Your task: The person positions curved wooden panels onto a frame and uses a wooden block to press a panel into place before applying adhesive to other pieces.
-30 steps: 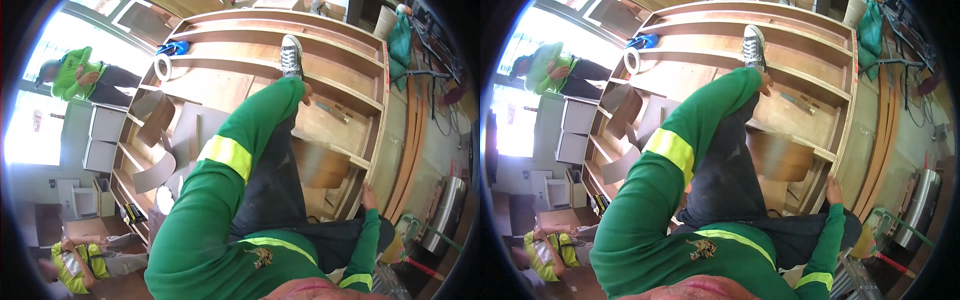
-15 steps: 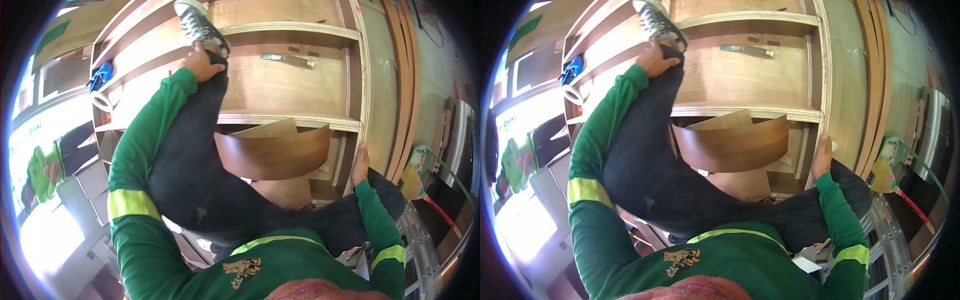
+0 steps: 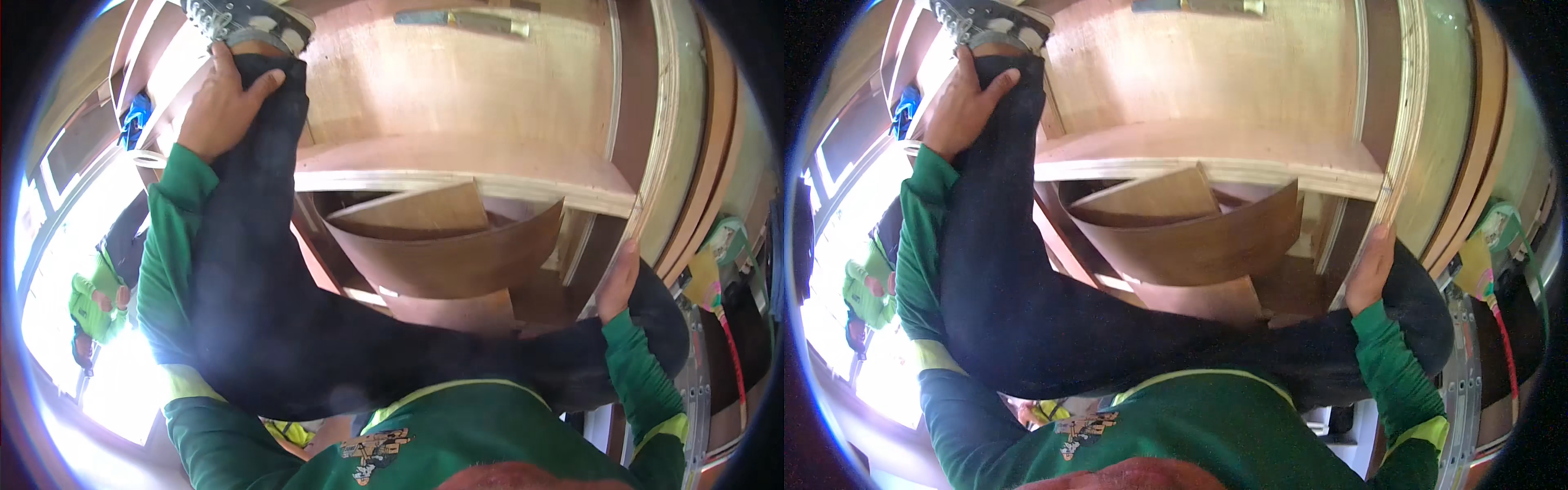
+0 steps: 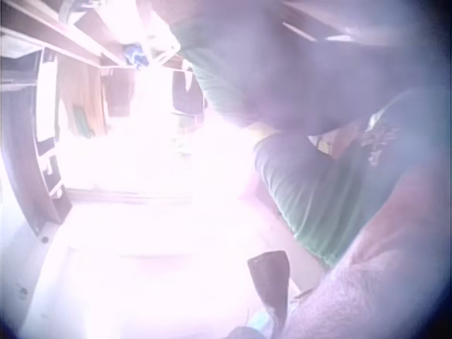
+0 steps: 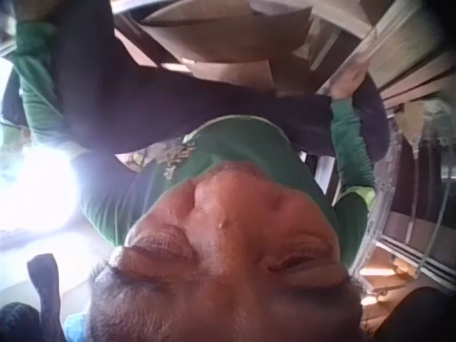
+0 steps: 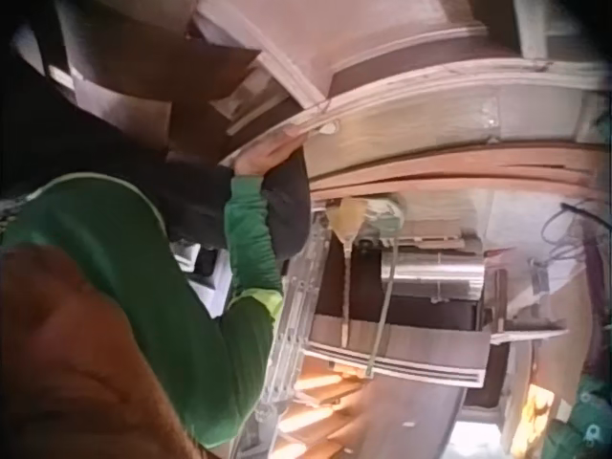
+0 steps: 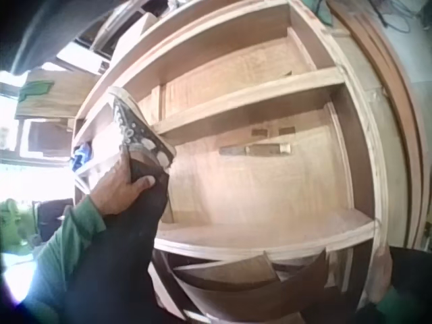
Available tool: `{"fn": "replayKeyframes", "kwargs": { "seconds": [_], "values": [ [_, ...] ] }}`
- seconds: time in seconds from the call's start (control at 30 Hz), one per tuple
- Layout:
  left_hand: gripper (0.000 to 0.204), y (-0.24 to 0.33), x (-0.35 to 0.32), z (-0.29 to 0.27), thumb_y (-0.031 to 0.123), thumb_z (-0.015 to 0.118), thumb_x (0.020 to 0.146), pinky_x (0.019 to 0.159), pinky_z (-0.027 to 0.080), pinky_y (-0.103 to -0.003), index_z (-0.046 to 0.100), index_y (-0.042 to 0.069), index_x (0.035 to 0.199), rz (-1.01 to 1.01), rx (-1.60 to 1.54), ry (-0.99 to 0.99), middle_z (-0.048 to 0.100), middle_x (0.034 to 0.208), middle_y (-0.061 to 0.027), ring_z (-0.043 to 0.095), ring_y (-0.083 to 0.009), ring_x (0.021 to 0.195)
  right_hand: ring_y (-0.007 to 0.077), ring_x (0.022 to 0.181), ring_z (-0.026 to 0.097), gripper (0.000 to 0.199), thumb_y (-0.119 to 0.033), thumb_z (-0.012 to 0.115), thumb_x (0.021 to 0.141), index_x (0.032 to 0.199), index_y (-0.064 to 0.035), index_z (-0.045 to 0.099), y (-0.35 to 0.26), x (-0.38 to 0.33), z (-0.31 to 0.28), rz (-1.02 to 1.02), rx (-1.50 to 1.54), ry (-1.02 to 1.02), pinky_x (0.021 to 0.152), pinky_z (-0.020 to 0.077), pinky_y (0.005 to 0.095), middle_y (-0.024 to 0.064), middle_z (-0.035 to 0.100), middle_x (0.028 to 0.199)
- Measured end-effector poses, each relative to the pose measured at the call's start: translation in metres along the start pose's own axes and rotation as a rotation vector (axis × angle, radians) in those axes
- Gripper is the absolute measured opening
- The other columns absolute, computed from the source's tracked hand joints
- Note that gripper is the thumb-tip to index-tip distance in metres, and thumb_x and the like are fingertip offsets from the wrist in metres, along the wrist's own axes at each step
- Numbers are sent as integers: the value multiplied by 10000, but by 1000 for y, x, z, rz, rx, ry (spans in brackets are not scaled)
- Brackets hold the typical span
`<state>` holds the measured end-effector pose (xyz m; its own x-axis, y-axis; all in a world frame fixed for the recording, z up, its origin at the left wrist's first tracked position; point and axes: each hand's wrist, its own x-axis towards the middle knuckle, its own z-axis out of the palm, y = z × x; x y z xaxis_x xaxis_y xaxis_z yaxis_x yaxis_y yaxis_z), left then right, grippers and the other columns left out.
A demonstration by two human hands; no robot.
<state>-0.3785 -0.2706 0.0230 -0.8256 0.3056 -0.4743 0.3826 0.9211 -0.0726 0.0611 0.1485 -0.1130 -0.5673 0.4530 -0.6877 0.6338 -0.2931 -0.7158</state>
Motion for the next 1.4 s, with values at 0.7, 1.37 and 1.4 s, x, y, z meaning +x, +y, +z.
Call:
{"fn": "replayKeyframes", "kwargs": {
  "seconds": [0.7,1.37,1.4],
  "values": [
    [1106,6,8,7,522,661,891,982,484,-494,66,-200,1482,-144,63,-20,549,1242,-428,592,-528,1141,443,1104,506,512,-431,381,1080,1215,36,539,-34,-3,29,-345,-447,39,1008,387,475,281,524,1138],
    [570,215,409,74,610,469,963,927,501,-481,741,119,1062,545,-25,-37,713,1146,-165,672,-362,1064,473,1114,530,486,-389,497,1035,1265,37,536,-49,-8,33,-251,-475,79,994,418,501,292,545,1172],
    [558,215,404,70,595,473,965,935,503,-483,739,117,1072,541,11,-80,710,1158,-164,667,-370,1074,474,1106,533,485,-387,502,1034,1264,39,535,-50,-8,33,-280,-460,83,987,423,502,291,548,1167]
  ]
}}
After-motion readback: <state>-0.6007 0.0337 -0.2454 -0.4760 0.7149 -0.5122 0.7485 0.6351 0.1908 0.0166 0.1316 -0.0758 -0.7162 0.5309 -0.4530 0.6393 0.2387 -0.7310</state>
